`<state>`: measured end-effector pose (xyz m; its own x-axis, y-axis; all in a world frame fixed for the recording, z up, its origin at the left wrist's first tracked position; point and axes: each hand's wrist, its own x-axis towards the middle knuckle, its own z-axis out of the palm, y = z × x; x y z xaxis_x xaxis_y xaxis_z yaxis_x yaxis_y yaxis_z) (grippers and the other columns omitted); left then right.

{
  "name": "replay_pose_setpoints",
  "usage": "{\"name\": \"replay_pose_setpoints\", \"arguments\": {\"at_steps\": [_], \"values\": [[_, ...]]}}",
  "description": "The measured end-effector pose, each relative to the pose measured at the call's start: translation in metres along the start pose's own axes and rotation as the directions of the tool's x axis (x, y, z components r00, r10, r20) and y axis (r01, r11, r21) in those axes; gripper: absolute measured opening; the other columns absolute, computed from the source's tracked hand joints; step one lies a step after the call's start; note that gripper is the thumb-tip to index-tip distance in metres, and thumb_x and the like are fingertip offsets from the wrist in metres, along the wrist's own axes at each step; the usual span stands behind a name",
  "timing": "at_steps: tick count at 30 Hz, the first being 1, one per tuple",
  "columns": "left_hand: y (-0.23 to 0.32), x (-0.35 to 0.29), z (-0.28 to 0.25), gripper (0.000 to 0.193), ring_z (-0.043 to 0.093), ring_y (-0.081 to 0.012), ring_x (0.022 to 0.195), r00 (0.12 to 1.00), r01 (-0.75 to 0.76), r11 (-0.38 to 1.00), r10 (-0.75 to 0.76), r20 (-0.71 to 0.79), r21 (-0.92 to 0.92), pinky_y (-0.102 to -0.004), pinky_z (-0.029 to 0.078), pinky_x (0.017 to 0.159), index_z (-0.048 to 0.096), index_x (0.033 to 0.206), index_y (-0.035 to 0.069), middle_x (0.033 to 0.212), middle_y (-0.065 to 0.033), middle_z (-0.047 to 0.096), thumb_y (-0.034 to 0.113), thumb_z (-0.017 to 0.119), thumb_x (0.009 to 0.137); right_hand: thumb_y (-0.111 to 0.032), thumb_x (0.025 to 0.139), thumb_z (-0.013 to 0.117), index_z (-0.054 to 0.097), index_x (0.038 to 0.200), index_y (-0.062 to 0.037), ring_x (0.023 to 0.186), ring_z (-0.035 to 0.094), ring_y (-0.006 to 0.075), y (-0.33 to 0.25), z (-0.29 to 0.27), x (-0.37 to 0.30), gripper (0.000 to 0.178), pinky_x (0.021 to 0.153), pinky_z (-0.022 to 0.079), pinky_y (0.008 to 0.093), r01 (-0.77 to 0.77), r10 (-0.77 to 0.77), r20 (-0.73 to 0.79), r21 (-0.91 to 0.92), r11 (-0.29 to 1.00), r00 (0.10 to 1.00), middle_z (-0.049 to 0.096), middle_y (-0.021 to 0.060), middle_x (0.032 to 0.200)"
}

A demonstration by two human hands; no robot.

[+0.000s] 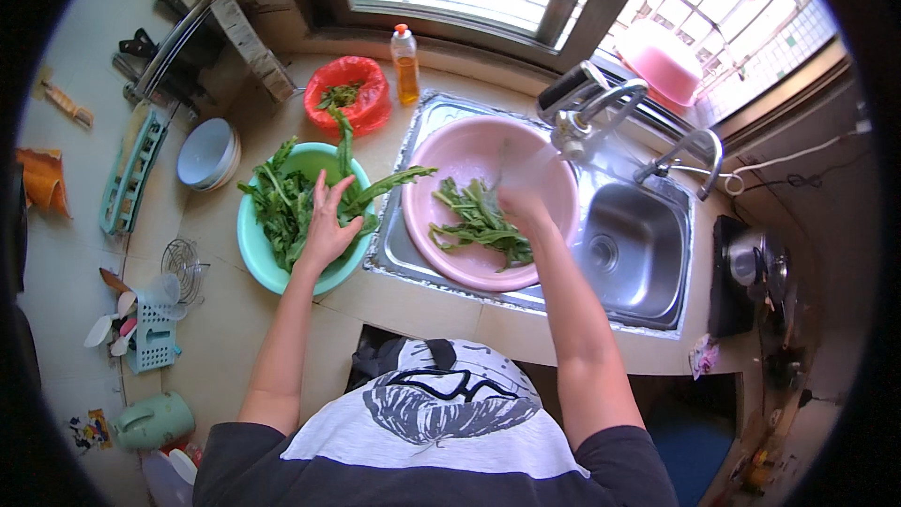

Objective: The person washes leafy green vegetables in a pink basin at a kitchen sink. They rinse the leaves under running water, remove stems, and transfer the cleaned greens to a green bowl. The person also rinses the pink basin and refills it with water before continuing to wash more vegetables.

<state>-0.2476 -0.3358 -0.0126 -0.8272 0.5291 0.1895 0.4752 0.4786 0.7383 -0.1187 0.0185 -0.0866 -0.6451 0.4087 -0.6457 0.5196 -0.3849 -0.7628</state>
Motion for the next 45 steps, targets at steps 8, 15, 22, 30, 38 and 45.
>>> {"name": "replay_pose_setpoints", "arguments": {"at_steps": [8,15,22,30,38,45], "values": [[-0.058,0.003,0.021,0.035,0.062,-0.0214,0.087,0.897,0.379,0.797,-0.442,-0.027,-0.47,-0.0299,0.048,0.077,0.044,0.114,0.0,0.097,-0.0146,0.063,-0.001,0.055,0.081,-0.022,0.095,0.046,0.052,0.099,-0.0062,0.075,0.055,0.0188,-0.04,-0.001,0.046,0.018,0.068,0.045,0.0303,-0.05,0.041,0.032,0.801,0.596,0.999,0.057,0.007,0.086],[-0.02,0.003,-0.064,0.038,0.059,-0.0192,0.095,0.842,0.186,0.62,-0.501,-0.202,-0.762,-0.0322,0.045,0.088,0.038,0.124,0.001,0.107,-0.0122,0.058,0.005,0.049,0.088,0.004,0.086,0.051,0.061,0.104,0.0035,0.076,0.063,0.0239,-0.028,-0.012,0.048,0.02,0.065,0.052,0.0286,0.017,-0.088,0.089,0.602,0.798,0.992,0.064,0.0103,0.085],[0.084,0.029,-0.16,0.029,0.05,-0.0103,0.069,0.802,-0.013,0.414,-0.54,-0.257,-0.91,-0.0353,0.052,0.08,0.05,0.12,0.006,0.082,-0.0028,0.049,0.008,0.042,0.092,-0.025,0.07,0.071,0.067,0.096,-0.0056,0.084,0.065,0.0316,0.046,-0.011,0.036,0.033,0.078,0.05,0.0396,0.118,-0.318,-0.068,-0.84,0.53,0.945,0.066,0.0181,0.088],[0.148,0.077,-0.008,0.025,0.051,-0.0091,0.054,0.982,0.104,0.471,-0.188,0.016,-0.876,-0.0263,0.053,0.058,0.051,0.109,0.005,0.085,-0.0031,0.051,0.012,0.054,0.085,-0.019,0.073,0.068,0.064,0.09,-0.0049,0.086,0.064,0.0278,0.06,-0.017,0.029,0.023,0.078,0.049,0.0364,0.103,-0.338,-0.181,-0.732,0.673,0.924,0.067,0.0128,0.088],[0.127,0.073,0.247,0.053,0.057,-0.0299,0.108,0.805,0.426,0.839,-0.181,0.565,-0.339,-0.0508,0.044,0.091,0.038,0.131,0.001,0.118,-0.0246,0.055,0.023,0.053,0.085,-0.011,0.086,0.056,0.06,0.107,-0.0019,0.083,0.061,0.0186,0.014,-0.039,0.029,0.024,0.075,0.047,0.0312,0.099,-0.098,-0.122,-0.003,0.995,0.988,0.065,0.0063,0.094],[0.087,0.014,0.207,0.051,0.057,-0.0374,0.103,0.8,-0.082,0.982,-0.039,0.599,0.173,-0.0451,0.046,0.089,0.053,0.127,0.013,0.122,-0.0203,0.053,0.029,0.062,0.08,-0.014,0.082,0.06,0.06,0.106,-0.0024,0.101,0.057,0.0323,0.009,-0.029,-0.009,0.026,0.087,0.046,0.0382,0.5,-0.768,-0.046,-0.734,0.46,0.639,0.06,0.0166,0.11]]}}
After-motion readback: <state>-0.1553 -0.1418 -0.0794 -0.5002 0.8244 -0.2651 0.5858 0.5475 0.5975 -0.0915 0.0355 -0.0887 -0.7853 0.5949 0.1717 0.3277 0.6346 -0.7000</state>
